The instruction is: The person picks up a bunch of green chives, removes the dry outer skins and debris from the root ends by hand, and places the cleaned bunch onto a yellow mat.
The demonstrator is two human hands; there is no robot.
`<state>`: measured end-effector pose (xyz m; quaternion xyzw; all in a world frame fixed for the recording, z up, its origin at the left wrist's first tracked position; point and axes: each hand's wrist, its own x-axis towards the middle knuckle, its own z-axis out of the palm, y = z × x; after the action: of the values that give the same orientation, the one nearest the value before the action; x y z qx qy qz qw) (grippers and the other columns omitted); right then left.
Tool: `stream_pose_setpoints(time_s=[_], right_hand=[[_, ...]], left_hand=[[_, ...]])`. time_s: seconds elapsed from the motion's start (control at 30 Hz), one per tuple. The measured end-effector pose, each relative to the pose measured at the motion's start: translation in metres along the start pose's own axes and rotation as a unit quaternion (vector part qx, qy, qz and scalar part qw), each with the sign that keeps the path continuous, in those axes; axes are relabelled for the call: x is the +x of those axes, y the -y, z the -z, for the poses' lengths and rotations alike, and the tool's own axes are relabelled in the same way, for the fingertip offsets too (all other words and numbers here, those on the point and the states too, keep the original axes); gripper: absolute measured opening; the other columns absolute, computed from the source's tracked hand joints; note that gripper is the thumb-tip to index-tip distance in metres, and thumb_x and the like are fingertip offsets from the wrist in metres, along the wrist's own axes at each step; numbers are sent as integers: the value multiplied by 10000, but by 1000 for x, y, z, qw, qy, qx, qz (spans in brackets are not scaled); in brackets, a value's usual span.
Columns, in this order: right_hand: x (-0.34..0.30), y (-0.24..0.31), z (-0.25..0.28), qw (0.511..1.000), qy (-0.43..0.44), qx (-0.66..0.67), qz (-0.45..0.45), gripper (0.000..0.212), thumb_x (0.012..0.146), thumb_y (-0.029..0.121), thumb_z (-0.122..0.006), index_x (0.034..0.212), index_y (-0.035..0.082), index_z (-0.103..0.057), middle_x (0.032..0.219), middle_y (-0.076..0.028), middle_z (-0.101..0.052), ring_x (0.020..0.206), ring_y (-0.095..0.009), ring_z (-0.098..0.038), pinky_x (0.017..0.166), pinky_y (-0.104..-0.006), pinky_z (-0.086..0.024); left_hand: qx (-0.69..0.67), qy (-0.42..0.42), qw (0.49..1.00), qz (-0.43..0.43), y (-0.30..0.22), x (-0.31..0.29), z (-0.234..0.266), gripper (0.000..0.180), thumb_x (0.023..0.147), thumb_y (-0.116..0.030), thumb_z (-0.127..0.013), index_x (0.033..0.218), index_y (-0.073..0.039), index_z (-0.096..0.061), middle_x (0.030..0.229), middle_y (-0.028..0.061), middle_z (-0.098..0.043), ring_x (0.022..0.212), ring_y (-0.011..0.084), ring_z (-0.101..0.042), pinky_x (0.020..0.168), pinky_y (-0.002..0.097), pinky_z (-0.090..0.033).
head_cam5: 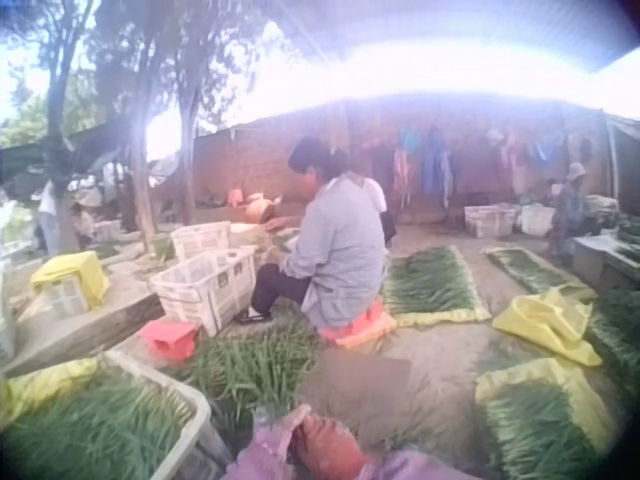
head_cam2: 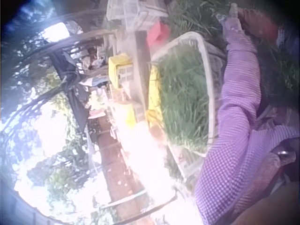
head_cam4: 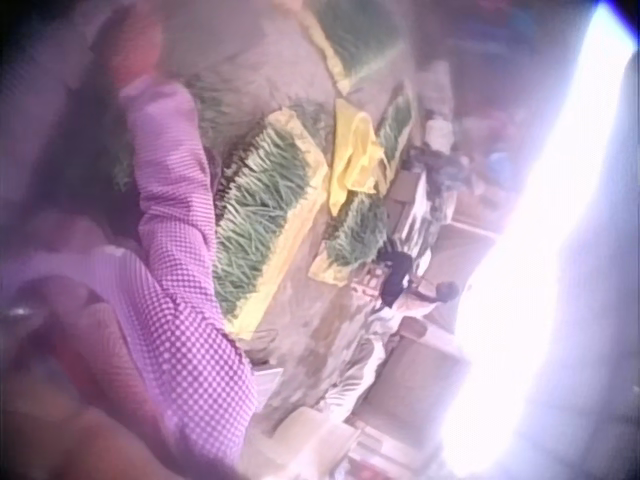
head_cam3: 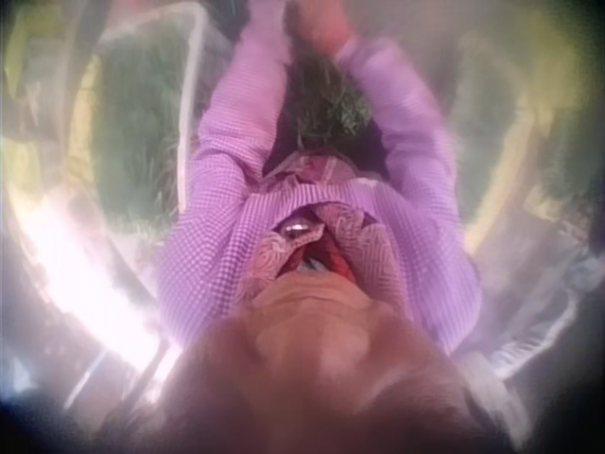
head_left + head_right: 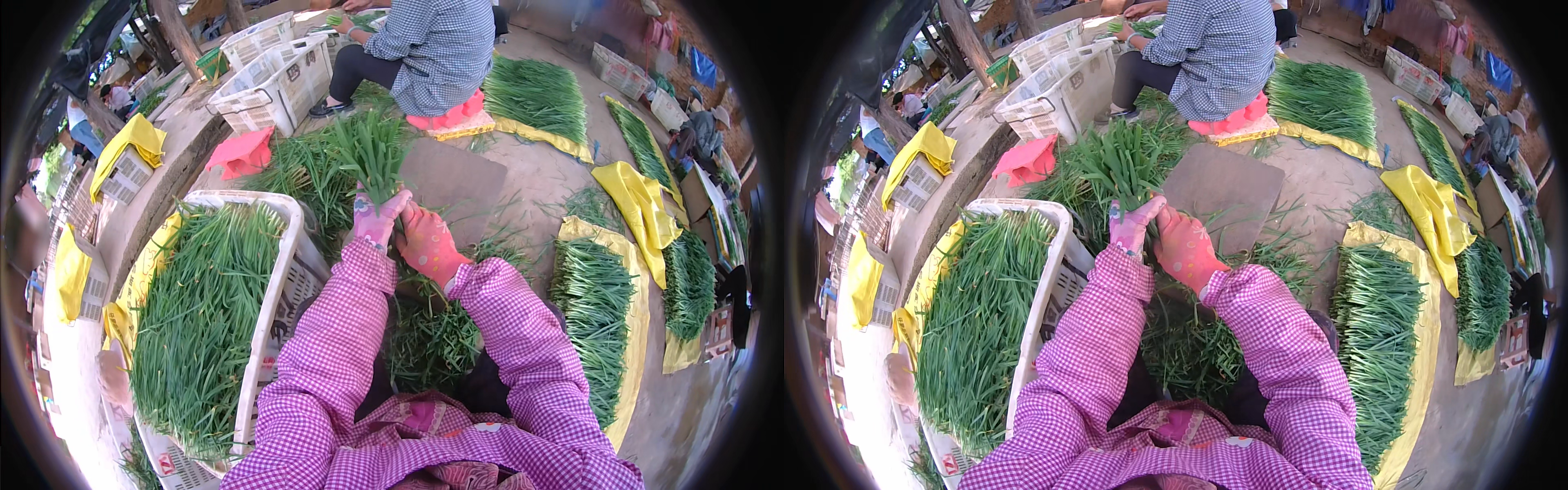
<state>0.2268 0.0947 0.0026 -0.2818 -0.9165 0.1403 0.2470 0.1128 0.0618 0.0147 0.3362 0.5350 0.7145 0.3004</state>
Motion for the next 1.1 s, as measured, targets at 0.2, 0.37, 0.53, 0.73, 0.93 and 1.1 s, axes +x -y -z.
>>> stream_pose_setpoints(time_s=[0.2, 0.37, 0.53, 0.73, 0.93, 1.1], right_hand=[[-31, 19, 5, 998, 47, -8, -37, 878, 712, 271, -681, 1384, 2, -184, 1333, -204, -396, 1150, -360, -459, 956, -424, -367], [-45, 3, 8, 987, 93, -53, -118, 908, 708, 308, -708, 1402, 62, -175, 1369, -187, -368, 1151, -349, -478, 923, -447, -394], [-47, -17, 15, 969, 143, 43, -198, 642, 747, 240, -661, 1317, 115, -393, 1038, -185, -619, 967, -342, -590, 818, -419, -457], [-38, -29, 33, 974, 9, 60, -219, 493, 759, 195, -658, 1225, 153, -503, 1055, -143, -619, 983, -319, -584, 820, -405, -451], [-38, -29, 50, 989, -42, 6, -138, 515, 768, 233, -665, 1246, 178, -481, 984, -124, -637, 921, -298, -608, 762, -377, -477], [-30, 1, 68, 972, 113, -164, -127, 629, 786, 277, -637, 1343, 217, -350, 872, -118, -645, 793, -296, -637, 671, -392, -498]], left_hand=[[-54, -102, 993, -2, -10, -10, 17, 313, 676, -85, -737, 940, 21, -607, 898, 86, -646, 806, 180, -596, 747, 311, -463], [-217, -111, 967, 78, -36, -12, 31, 326, 750, -50, -626, 1071, -30, -575, 815, 99, -616, 746, 207, -599, 712, 366, -509], [-297, -39, 954, 3, -55, -19, 49, 370, 768, -2, -586, 1131, -12, -514, 812, 79, -576, 744, 222, -598, 733, 404, -518], [-202, 126, 964, -114, -75, -23, 73, 290, 658, -13, -684, 933, -18, -590, 890, 96, -584, 843, 201, -580, 796, 325, -473], [-84, 56, 990, -104, -93, -34, 95, 304, 656, -85, -740, 913, -21, -592, 892, 114, -615, 854, 178, -574, 788, 310, -471], [-77, -66, 990, -98, -66, -14, 132, 240, 728, -88, -708, 927, -16, -595, 894, 81, -621, 794, 165, -597, 755, 280, -499]])
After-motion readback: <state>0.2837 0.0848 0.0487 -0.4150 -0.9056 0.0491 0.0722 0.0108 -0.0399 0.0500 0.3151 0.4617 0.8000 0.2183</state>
